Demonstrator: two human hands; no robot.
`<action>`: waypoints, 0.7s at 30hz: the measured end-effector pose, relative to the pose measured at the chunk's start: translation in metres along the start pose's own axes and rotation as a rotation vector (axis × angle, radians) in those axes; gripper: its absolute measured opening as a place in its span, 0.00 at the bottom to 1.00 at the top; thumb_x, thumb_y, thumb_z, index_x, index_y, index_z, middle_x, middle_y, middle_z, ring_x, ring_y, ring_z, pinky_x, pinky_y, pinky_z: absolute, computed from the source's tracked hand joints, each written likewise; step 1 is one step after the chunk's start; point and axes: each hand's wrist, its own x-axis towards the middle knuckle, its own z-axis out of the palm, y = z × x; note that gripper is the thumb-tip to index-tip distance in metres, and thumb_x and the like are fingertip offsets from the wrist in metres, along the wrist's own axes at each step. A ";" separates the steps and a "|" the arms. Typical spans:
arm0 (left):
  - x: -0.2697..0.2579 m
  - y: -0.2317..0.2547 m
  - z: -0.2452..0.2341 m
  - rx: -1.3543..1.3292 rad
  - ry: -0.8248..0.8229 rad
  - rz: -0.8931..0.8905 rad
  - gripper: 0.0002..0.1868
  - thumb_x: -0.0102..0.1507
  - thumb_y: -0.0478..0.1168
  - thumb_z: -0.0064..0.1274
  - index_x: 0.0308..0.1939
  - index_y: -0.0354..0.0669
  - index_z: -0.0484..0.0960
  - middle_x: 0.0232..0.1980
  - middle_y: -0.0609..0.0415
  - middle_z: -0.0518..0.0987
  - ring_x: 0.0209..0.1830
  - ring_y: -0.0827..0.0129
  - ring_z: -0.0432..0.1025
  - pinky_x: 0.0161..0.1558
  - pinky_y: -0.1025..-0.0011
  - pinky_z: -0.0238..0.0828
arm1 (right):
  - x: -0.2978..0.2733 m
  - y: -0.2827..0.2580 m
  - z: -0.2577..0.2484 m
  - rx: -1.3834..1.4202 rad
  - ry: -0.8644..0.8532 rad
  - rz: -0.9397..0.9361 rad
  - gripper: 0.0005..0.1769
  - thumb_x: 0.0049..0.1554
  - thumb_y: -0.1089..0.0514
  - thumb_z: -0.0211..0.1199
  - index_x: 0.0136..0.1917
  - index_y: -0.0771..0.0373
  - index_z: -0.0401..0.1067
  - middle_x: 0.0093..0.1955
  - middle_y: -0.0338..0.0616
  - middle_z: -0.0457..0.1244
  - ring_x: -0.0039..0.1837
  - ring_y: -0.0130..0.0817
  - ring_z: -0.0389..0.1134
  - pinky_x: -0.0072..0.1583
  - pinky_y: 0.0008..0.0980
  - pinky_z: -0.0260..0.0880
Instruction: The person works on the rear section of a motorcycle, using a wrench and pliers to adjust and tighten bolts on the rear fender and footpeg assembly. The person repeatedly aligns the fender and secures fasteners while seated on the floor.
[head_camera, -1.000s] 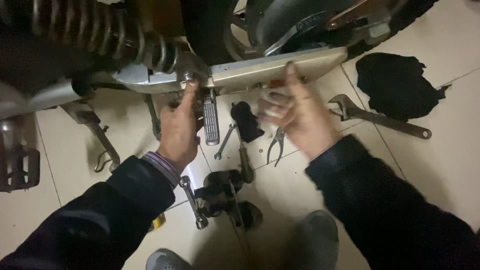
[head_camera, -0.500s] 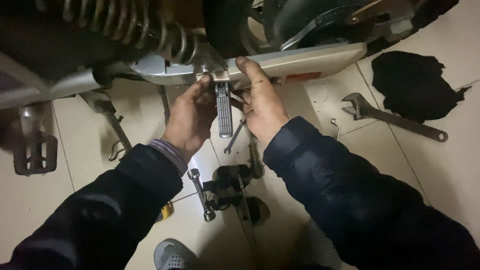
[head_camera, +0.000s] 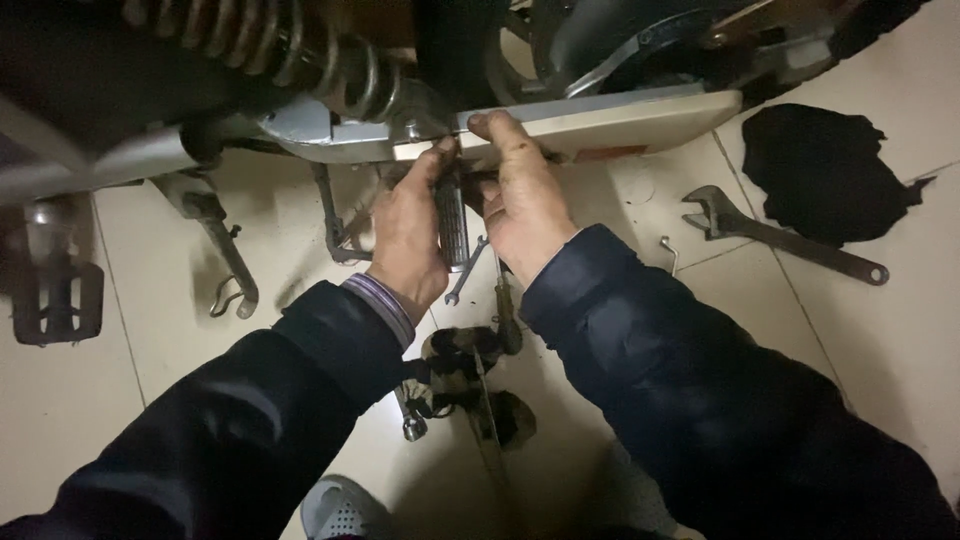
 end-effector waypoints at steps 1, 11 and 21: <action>0.003 -0.002 -0.001 -0.002 -0.004 -0.003 0.36 0.47 0.51 0.66 0.53 0.34 0.78 0.50 0.42 0.77 0.53 0.56 0.71 0.48 0.57 0.70 | 0.001 0.002 0.000 -0.002 0.003 -0.003 0.49 0.38 0.56 0.75 0.69 0.66 0.58 0.62 0.55 0.52 0.63 0.56 0.63 0.69 0.52 0.62; 0.003 0.001 -0.012 -0.061 -0.106 0.005 0.22 0.54 0.46 0.65 0.44 0.32 0.83 0.43 0.51 0.73 0.44 0.64 0.69 0.43 0.66 0.70 | -0.035 -0.016 -0.005 -0.207 -0.155 0.009 0.51 0.44 0.38 0.68 0.77 0.54 0.55 0.81 0.58 0.39 0.79 0.66 0.41 0.77 0.59 0.33; 0.016 -0.005 -0.026 -0.155 -0.127 -0.126 0.17 0.63 0.44 0.52 0.52 0.38 0.79 0.49 0.49 0.78 0.41 0.66 0.69 0.45 0.71 0.70 | -0.064 -0.066 -0.027 -0.206 0.199 -0.121 0.52 0.35 0.35 0.60 0.72 0.54 0.63 0.62 0.52 0.66 0.62 0.52 0.73 0.54 0.52 0.77</action>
